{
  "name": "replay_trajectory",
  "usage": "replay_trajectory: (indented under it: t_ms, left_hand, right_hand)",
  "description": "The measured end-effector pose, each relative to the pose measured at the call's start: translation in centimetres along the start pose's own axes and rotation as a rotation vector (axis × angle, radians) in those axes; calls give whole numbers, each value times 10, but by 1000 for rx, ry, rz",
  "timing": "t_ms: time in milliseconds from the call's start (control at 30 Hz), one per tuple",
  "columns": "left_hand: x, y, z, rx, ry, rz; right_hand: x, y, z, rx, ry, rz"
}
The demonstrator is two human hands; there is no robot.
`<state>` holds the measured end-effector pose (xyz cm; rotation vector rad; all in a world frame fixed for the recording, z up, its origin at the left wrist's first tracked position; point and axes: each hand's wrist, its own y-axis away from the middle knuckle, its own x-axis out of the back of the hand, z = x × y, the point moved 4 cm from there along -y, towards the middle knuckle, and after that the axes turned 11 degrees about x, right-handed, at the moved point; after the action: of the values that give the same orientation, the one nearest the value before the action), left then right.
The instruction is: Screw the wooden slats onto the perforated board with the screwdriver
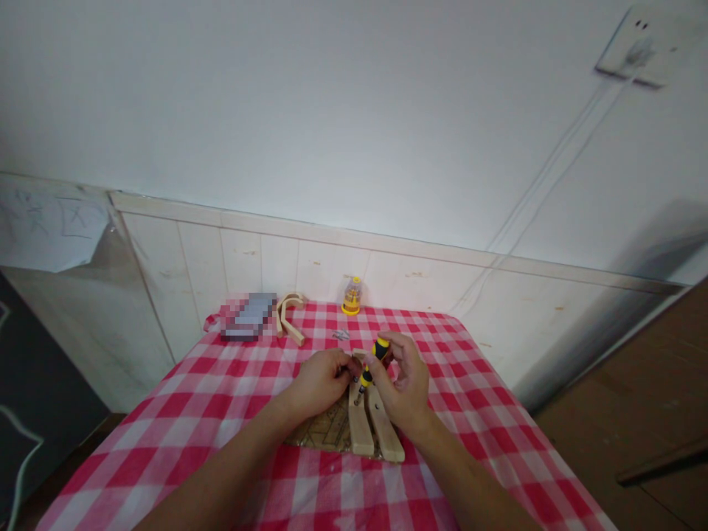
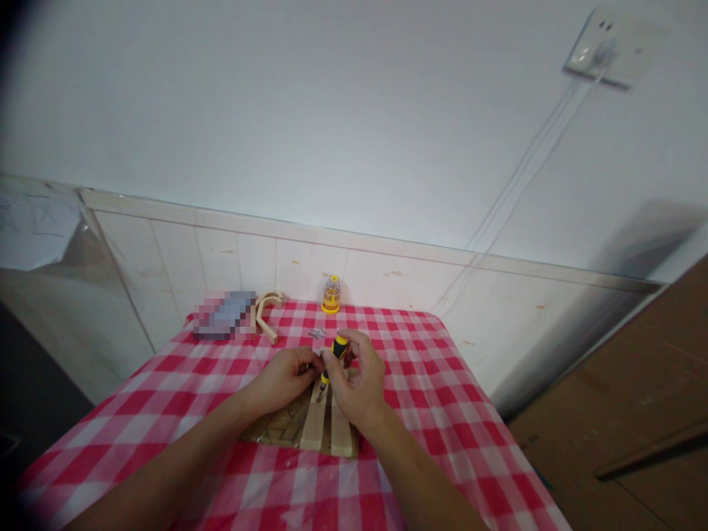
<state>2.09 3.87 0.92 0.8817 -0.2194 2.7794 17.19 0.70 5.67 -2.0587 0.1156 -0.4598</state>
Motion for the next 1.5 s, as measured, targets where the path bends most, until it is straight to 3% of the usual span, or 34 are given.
replay_trajectory:
  t_ms: [233, 800, 1233, 1500]
  left_hand:
    - [0, 0, 0, -18, -16, -3]
    - [0, 1, 1, -17, 6, 7]
    - [0, 2, 0, -18, -8, 12]
    - [-1, 0, -1, -39, 7, 28]
  right_hand:
    - [0, -1, -2, 4, -43, -105]
    - [-2, -1, 0, -75, -47, 48]
    - [-1, 1, 9, -53, -21, 70]
    - [-1, 3, 21, -114, -6, 137]
